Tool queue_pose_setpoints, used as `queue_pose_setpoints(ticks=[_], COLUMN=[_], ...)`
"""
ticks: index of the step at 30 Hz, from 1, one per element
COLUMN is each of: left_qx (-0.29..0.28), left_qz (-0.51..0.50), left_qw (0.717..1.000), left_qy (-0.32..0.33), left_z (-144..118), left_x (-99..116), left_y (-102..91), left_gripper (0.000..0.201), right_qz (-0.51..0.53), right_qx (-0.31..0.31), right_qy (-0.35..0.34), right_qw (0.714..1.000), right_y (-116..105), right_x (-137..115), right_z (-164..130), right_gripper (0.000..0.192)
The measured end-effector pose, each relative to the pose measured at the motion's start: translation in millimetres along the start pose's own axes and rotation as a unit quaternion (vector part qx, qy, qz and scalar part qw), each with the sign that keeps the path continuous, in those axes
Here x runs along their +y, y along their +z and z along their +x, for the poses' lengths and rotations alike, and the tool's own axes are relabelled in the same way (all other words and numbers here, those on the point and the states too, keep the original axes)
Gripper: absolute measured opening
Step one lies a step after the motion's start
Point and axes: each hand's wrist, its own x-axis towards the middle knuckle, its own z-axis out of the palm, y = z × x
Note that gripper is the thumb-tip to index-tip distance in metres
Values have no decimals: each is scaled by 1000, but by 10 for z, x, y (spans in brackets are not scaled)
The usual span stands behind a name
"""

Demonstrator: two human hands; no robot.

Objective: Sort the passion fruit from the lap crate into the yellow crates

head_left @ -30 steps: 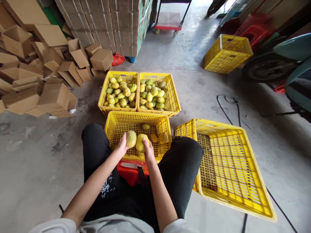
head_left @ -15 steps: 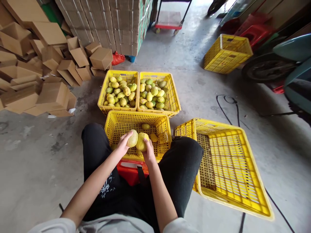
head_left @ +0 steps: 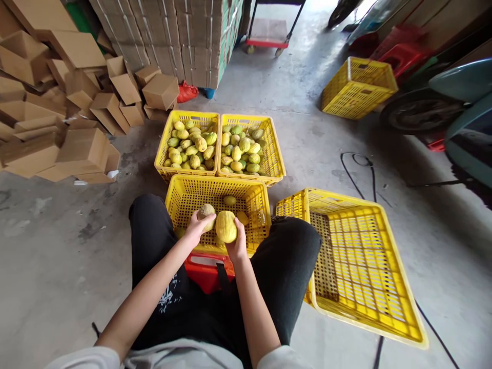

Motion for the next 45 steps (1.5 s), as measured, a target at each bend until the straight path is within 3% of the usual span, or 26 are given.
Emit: queue_pose_setpoints(ticks=[6,12,17,23,30,35,40,45], left_qx=[-20,-44,-37,-10,-23,17,76,22], left_qz=[38,26,52,57,62,59,15,12], left_qw=[999,998,997,995,997,998,996,999], left_qy=[22,20,36,78,44,21,-45,-21], left_z=[-10,12,22,12,25,80,107,11], left_x=[-3,26,31,17,-5,-19,-28,24], left_y=[-2,2,-3,43,13,-25,-9,15], left_gripper=[46,41,45,44,26,24,25,28], right_qz=[6,5,11,94,107,90,98,90], right_qx=[32,22,63,29,18,51,29,29], right_qy=[45,62,-2,55,36,33,41,41], right_qw=[998,998,998,994,993,994,994,995], right_y=[-52,-45,-15,29,40,25,35,27], right_x=[-16,40,33,-39,-62,-17,-20,-5], right_z=[27,44,21,-27,-42,-23,-20,-6], right_gripper=[40,51,41,39,32,32,36,36])
